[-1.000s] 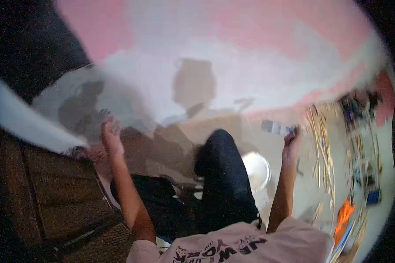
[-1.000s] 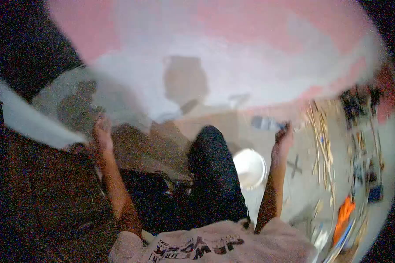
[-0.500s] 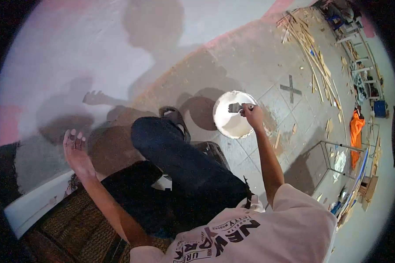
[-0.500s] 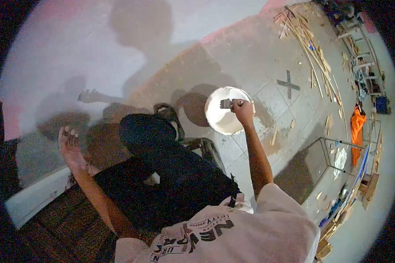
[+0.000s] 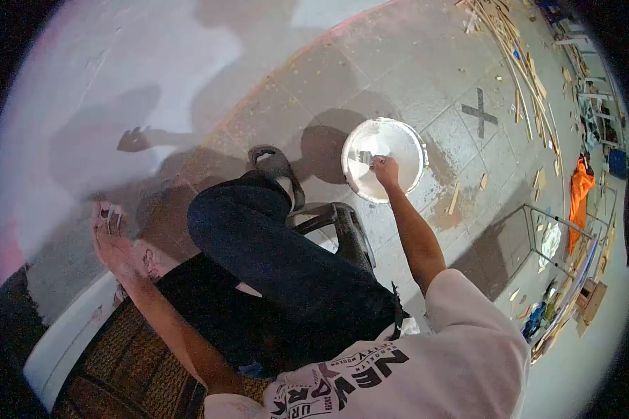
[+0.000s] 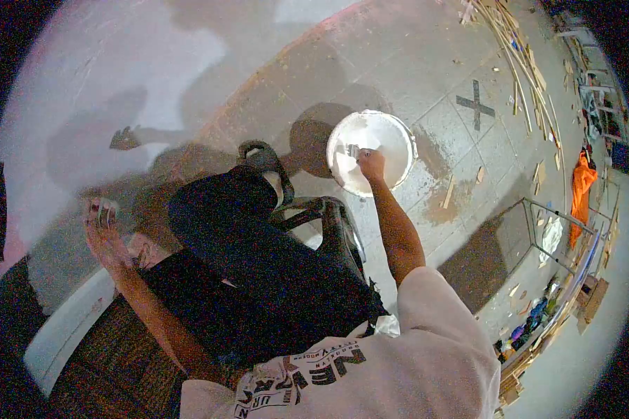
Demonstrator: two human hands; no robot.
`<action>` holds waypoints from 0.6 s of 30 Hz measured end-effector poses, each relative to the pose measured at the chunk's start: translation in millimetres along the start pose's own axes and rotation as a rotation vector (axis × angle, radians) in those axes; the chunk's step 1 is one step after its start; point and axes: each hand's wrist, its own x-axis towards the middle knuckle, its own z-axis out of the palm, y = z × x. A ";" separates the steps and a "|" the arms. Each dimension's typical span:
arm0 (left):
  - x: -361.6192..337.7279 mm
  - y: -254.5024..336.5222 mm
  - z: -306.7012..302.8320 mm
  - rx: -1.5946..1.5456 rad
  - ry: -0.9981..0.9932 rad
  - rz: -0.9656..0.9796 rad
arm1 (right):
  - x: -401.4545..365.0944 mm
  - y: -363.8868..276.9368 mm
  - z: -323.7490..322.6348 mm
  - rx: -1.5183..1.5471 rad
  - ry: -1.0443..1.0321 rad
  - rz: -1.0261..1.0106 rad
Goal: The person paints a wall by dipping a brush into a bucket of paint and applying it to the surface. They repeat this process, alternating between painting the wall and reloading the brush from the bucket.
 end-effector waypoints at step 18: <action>-0.7 3.3 85.3 0.132 -0.064 -0.057 | -46.7 16.5 -25.5 0.962 0.644 0.445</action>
